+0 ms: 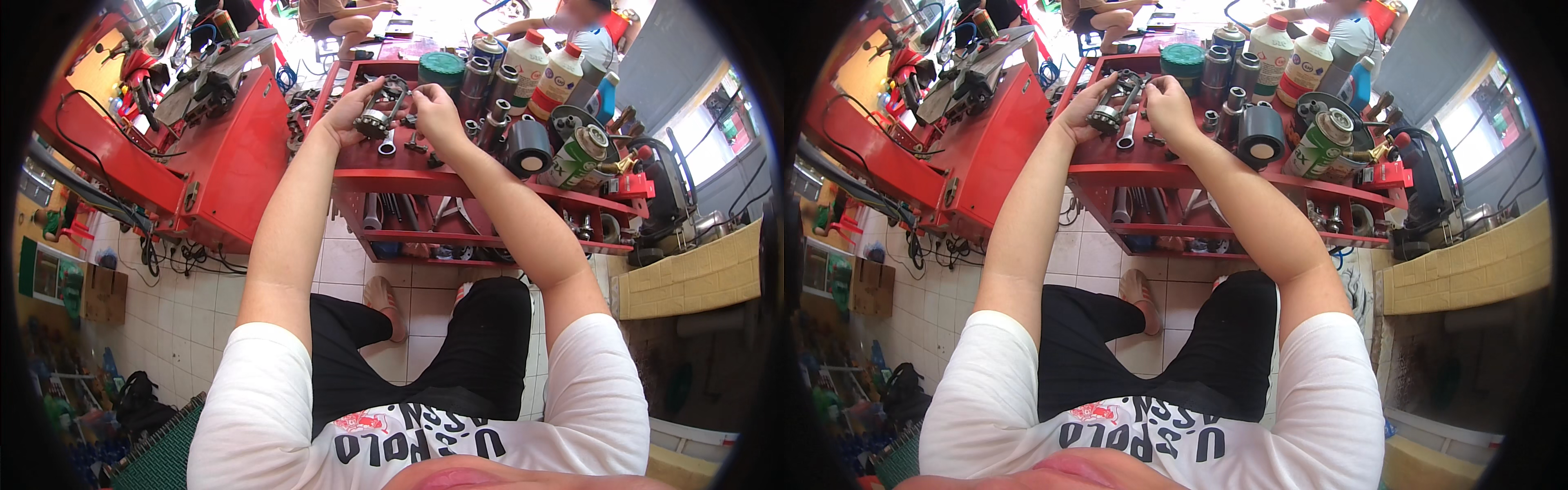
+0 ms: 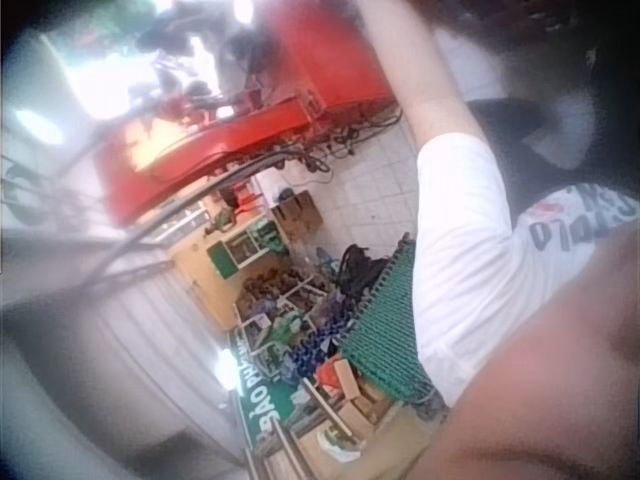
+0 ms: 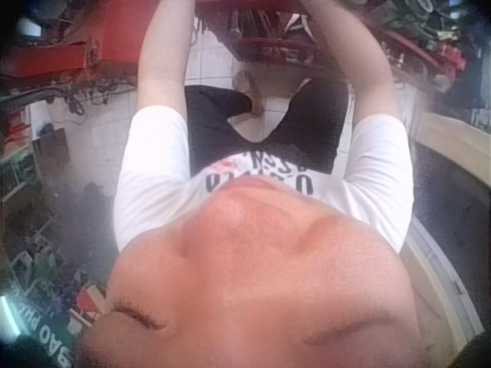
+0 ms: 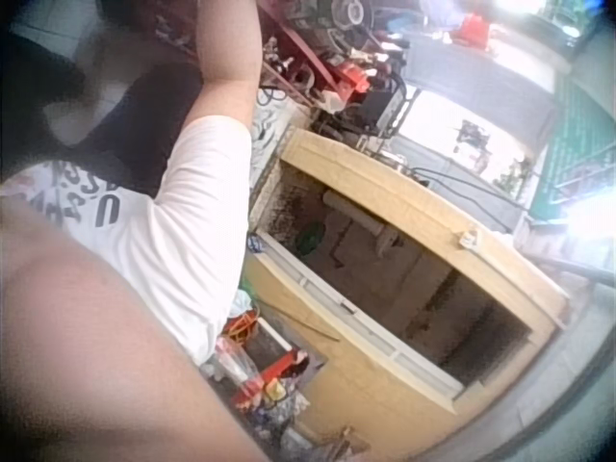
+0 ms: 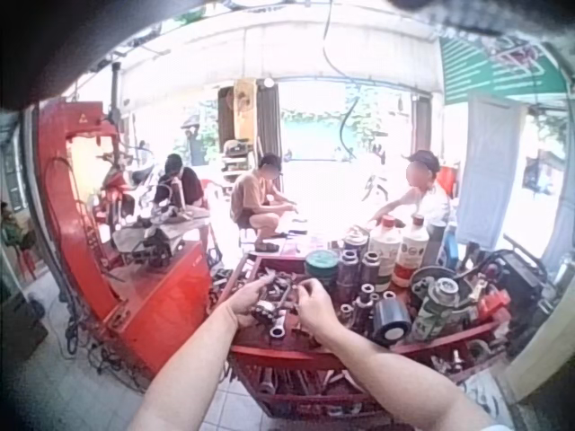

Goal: The person sits cross-legged on the floor and uses a wrench to loosen and remove bolts from a small mechanical assembly. They disassemble the part into smaller components, place them on a red tool cart, and continue to manipulate the pieces with their hands.

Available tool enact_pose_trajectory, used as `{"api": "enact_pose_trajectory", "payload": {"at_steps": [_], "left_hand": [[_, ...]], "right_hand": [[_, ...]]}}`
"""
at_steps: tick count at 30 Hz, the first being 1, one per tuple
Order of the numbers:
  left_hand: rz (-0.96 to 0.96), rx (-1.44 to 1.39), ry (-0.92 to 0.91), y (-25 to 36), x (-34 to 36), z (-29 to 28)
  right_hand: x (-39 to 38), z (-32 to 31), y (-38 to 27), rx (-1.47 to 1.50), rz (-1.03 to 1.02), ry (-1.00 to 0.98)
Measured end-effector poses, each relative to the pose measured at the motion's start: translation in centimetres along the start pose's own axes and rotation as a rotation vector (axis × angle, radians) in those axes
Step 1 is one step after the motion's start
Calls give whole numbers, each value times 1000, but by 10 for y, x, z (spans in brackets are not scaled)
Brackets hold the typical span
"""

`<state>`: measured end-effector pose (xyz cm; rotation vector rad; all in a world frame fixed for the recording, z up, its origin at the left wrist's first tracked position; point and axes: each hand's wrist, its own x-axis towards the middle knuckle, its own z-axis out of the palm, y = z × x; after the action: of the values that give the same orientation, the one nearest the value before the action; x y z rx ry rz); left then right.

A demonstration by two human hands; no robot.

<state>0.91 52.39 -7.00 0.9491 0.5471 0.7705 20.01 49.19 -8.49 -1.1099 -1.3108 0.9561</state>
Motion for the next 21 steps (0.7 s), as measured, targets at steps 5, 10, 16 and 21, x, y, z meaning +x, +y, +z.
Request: {"api": "enact_pose_trajectory", "payload": {"at_steps": [5,10,16,21], "left_hand": [[8,26,-9,-1,0,8],[12,22,-14,-2,2,4],[14,9,38,0,-3,6],[-6,12,19,0,0,9]], "right_hand": [[-1,-15,-8,105,281,-180],[-4,-6,-6,192,192,-133],[-8,-9,-16,250,323,-159],[-3,-11,-6,244,285,-178]]}}
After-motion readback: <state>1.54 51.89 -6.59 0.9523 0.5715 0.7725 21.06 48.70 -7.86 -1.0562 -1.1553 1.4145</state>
